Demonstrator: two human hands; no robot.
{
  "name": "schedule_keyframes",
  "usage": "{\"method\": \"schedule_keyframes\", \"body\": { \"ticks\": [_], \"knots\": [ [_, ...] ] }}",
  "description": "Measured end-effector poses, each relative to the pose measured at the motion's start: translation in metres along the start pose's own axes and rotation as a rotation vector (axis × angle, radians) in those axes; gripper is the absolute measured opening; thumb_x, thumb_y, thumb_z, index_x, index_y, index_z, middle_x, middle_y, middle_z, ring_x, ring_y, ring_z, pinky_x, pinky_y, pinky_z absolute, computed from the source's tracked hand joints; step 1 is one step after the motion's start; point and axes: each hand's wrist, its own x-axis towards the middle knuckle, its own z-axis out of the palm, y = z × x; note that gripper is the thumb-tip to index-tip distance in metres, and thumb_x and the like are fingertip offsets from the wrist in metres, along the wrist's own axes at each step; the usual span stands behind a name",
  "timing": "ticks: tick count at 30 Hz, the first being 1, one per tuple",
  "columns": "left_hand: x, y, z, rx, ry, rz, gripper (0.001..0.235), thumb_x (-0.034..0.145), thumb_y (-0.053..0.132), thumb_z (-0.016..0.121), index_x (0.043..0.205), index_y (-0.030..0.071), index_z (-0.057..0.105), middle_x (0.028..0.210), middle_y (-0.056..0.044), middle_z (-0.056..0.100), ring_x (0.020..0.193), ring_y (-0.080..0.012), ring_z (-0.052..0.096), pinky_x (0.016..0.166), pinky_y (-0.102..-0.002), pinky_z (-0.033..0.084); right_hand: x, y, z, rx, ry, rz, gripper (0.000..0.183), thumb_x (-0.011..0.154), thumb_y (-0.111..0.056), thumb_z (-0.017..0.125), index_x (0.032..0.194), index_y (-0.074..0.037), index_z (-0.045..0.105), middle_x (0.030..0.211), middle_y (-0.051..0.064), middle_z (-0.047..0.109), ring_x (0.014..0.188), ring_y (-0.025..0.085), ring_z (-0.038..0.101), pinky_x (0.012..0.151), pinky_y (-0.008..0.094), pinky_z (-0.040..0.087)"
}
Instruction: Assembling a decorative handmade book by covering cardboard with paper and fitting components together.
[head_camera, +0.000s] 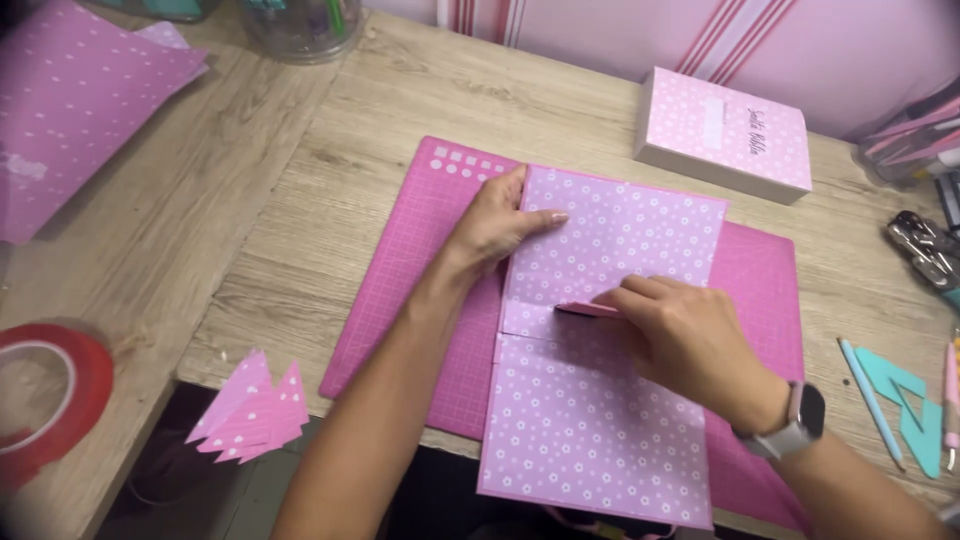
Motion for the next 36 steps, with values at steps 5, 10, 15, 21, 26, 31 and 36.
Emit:
{"method": "schedule_keyframes", "body": {
  "ticks": [5, 10, 15, 21, 26, 31, 36],
  "knots": [
    [0.014, -0.019, -0.011, 0.048, 0.032, -0.040, 0.039, 0.074, -0.009, 0.081, 0.106, 0.003, 0.062, 0.081, -0.011, 0.074, 0.069, -0.0216, 0.074, 0.055, -0.035, 0.063, 0.040, -0.019, 0.014, 0.078, 0.032, -0.093, 0.011, 0.081, -0.026, 0.072, 0.089, -0.028, 0.065, 0.076, -0.008, 0.065, 0.082, 0.018, 0.071, 0.063, 0.035, 0.057],
    [0.006, -0.012, -0.013, 0.116, 0.056, -0.076, 0.064, 0.077, -0.008, 0.082, 0.129, 0.009, 0.050, 0.095, -0.015, 0.074, 0.081, -0.0250, 0.074, 0.063, -0.036, 0.065, 0.029, -0.017, 0.011, 0.045, -0.078, -0.037, 0.018, 0.080, -0.023, 0.072, 0.095, -0.029, 0.065, 0.081, -0.007, 0.066, 0.085, 0.022, 0.072, 0.065, 0.042, 0.058],
    [0.007, -0.005, -0.013, 0.397, 0.097, -0.074, 0.066, 0.075, 0.000, 0.083, 0.134, 0.018, 0.059, 0.110, -0.020, 0.077, 0.101, -0.0272, 0.076, 0.073, -0.036, 0.066, -0.001, 0.011, -0.054, 0.283, -0.262, 0.297, 0.015, 0.081, -0.013, 0.073, 0.094, -0.015, 0.079, 0.081, 0.008, 0.082, 0.086, 0.035, 0.079, 0.074, 0.048, 0.063],
    [0.038, -0.011, -0.013, 0.897, 0.225, -0.068, 0.036, 0.065, 0.024, 0.089, 0.099, 0.029, 0.081, 0.103, 0.005, 0.080, 0.111, -0.0218, 0.074, 0.097, -0.036, 0.059, 0.013, 0.031, -0.011, 0.023, -0.080, 0.114, 0.019, 0.076, -0.026, 0.076, 0.095, -0.026, 0.072, 0.081, -0.002, 0.073, 0.085, 0.027, 0.075, 0.067, 0.044, 0.060],
    [0.038, 0.029, -0.008, 1.207, 0.043, -0.096, 0.034, 0.065, 0.036, 0.088, 0.098, 0.035, 0.081, 0.101, 0.008, 0.080, 0.118, -0.0275, 0.063, 0.114, -0.055, 0.034, 0.063, 0.001, 0.030, -0.044, 0.135, -0.149, 0.013, 0.085, -0.029, 0.071, 0.096, -0.031, 0.067, 0.081, -0.009, 0.062, 0.083, 0.016, 0.068, 0.064, 0.034, 0.055],
    [0.049, 0.020, -0.015, 1.202, 0.003, -0.130, 0.033, 0.068, 0.038, 0.089, 0.100, 0.037, 0.081, 0.106, 0.008, 0.080, 0.122, -0.0288, 0.063, 0.113, -0.057, 0.031, 0.058, -0.014, 0.035, 0.017, 0.141, -0.241, 0.005, 0.088, -0.022, 0.066, 0.089, -0.027, 0.068, 0.076, -0.006, 0.062, 0.076, 0.019, 0.066, 0.060, 0.034, 0.053],
    [0.051, 0.023, -0.014, 1.218, 0.003, -0.160, 0.031, 0.068, 0.038, 0.089, 0.099, 0.039, 0.081, 0.107, 0.009, 0.080, 0.123, -0.0277, 0.064, 0.111, -0.053, 0.032, 0.062, -0.021, 0.027, -0.020, 0.152, -0.247, 0.003, 0.088, -0.021, 0.065, 0.088, -0.023, 0.067, 0.076, -0.003, 0.062, 0.075, 0.022, 0.066, 0.058, 0.036, 0.053]
  ]
}}
